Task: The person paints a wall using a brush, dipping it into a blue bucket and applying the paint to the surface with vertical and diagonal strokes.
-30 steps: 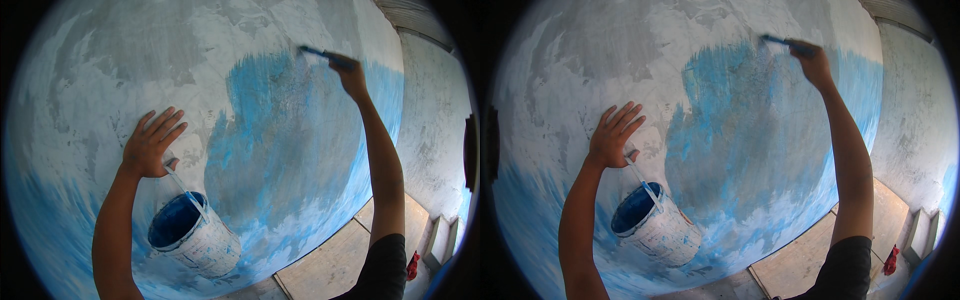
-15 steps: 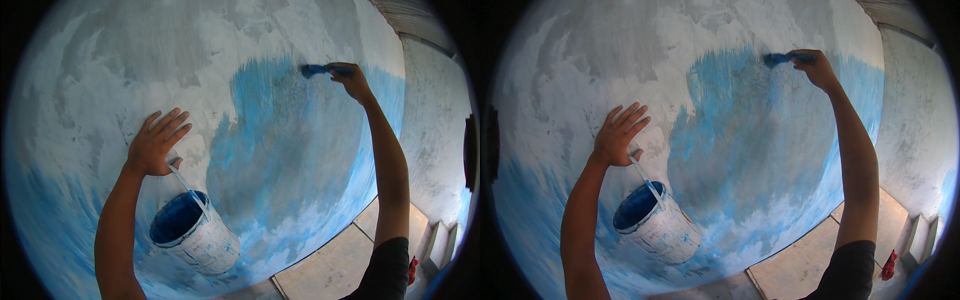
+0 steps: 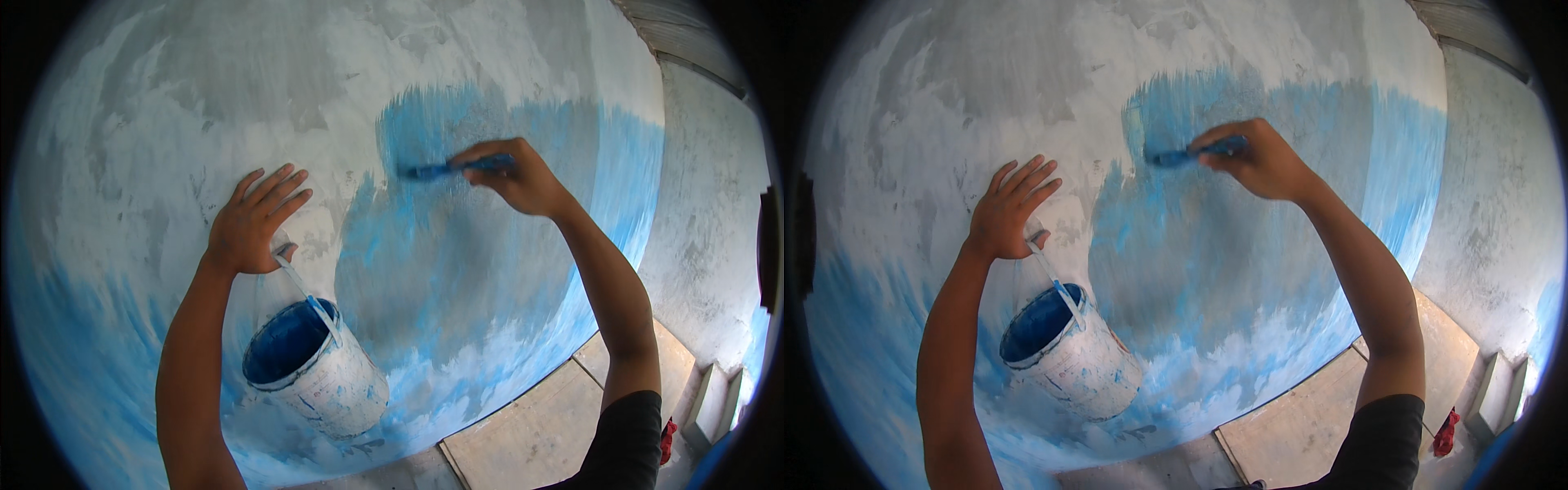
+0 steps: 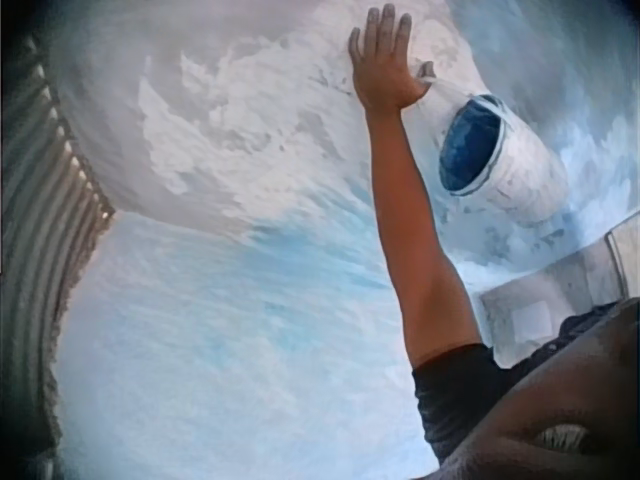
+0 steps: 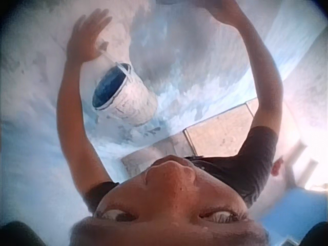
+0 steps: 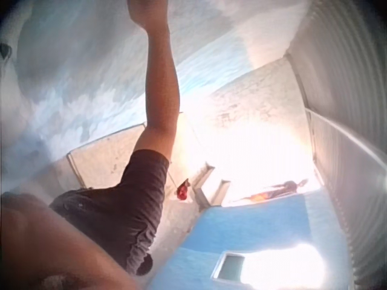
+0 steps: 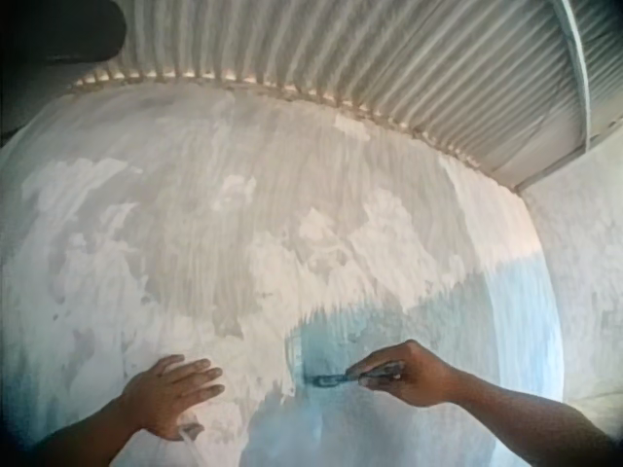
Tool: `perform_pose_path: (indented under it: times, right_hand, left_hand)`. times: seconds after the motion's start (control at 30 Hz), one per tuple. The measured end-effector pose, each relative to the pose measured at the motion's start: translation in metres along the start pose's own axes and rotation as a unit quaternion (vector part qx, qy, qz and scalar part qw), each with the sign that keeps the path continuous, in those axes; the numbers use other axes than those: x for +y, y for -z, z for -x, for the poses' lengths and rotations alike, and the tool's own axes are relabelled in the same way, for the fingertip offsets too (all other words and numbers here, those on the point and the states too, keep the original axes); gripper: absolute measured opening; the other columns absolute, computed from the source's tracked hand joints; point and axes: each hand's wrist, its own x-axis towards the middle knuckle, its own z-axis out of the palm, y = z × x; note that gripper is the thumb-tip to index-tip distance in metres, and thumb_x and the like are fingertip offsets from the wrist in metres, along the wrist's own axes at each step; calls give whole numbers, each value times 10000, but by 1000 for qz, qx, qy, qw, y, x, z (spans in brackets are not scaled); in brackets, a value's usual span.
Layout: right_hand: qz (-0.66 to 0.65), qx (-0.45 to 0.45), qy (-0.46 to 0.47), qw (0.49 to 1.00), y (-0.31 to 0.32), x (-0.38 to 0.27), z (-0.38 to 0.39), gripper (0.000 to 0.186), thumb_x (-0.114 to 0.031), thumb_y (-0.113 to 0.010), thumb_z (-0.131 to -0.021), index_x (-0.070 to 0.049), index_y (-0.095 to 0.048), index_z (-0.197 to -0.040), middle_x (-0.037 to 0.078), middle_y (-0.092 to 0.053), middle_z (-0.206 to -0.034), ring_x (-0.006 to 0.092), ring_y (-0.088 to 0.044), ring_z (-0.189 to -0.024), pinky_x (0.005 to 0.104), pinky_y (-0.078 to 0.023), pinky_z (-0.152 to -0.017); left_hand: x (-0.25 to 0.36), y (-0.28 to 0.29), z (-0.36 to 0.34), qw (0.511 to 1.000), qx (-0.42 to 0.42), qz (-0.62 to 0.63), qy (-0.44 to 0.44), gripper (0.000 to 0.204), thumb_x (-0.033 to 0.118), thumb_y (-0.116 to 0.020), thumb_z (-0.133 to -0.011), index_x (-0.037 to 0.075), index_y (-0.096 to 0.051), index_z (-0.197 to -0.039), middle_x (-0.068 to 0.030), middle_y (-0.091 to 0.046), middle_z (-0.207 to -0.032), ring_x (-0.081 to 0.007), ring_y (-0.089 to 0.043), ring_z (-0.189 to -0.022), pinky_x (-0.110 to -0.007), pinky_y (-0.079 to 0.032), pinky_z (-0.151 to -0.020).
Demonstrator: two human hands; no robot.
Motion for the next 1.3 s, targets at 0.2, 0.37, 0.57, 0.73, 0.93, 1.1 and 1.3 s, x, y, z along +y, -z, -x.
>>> perform_pose_path:
  times: [0.2, 0.37, 0.57, 0.73, 0.93, 1.1, 1.3]
  right_hand:
    - [78, 286, 117, 948, -6, 12, -34, 201, 26, -692, -897, -47, -746, -1075, 154, -726, -1174, 315, -729, -1017, 374, -609, -845]
    - [161, 160, 86, 970, -88, -2, 13, 208, 28, -735, -831, -47, -738, -1025, 167, -718, -1183, 337, -724, -1026, 405, -624, -784]
    - [-49, -4, 73, 996, -100, -14, 8, 210, 19, -729, -850, -17, -730, -1057, 184, -714, -1170, 333, -732, -996, 370, -620, -766]
    - [-37, 186, 129, 973, -88, -9, -26, 220, 45, -705, -863, -10, -727, -1075, 195, -709, -1176, 339, -724, -1030, 360, -614, -805]
    - [123, 93, 166, 974, -166, -23, 19, 280, 95, -695, -784, 5, -726, -1047, 190, -702, -1206, 335, -700, -1104, 383, -606, -878]
    - [-100, -132, 142, 976, -187, -45, 47, 260, 45, -686, -829, -2, -732, -1081, 193, -711, -1188, 306, -715, -1046, 376, -612, -827]
    - [-150, 101, 18, 983, -112, -13, -27, 193, -16, -671, -921, -34, -745, -1098, 164, -738, -1136, 283, -734, -924, 361, -599, -770]
  left_hand:
    - [22, 11, -8, 995, -1, 78, 60, 717, 187, -786, -718, 132, -574, -1400, -80, -408, -1593, -261, -301, -1509, -497, -183, -1269]
    - [45, 29, 26, 985, 30, 81, 148, 310, 172, -759, -828, 90, -705, -1122, -149, -699, -1112, -289, -653, -1092, -439, -469, -1010]
    - [73, 44, 67, 923, -81, 152, 343, 109, 169, -737, -889, 68, -714, -922, -95, -597, -537, -249, -582, -465, -387, -416, -499]
    - [110, 57, 82, 822, -107, 315, 463, 159, 11, -734, -830, 41, -685, -978, -88, -520, -523, -163, -413, -455, -339, -323, -486]
    - [152, 77, 105, 569, -108, 450, 680, 435, -54, -757, -708, 40, -633, -1115, 14, -477, -545, -100, -409, -497, -276, -333, -509]
    - [165, 75, 148, 462, 28, 530, 711, 369, 29, -747, -785, 23, -602, -1124, 0, -515, -571, -89, -467, -472, -243, -369, -474]
    - [175, 98, 139, 407, 146, 555, 711, 262, 201, -699, -892, 44, -592, -1072, -15, -555, -628, -108, -561, -482, -215, -423, -446]
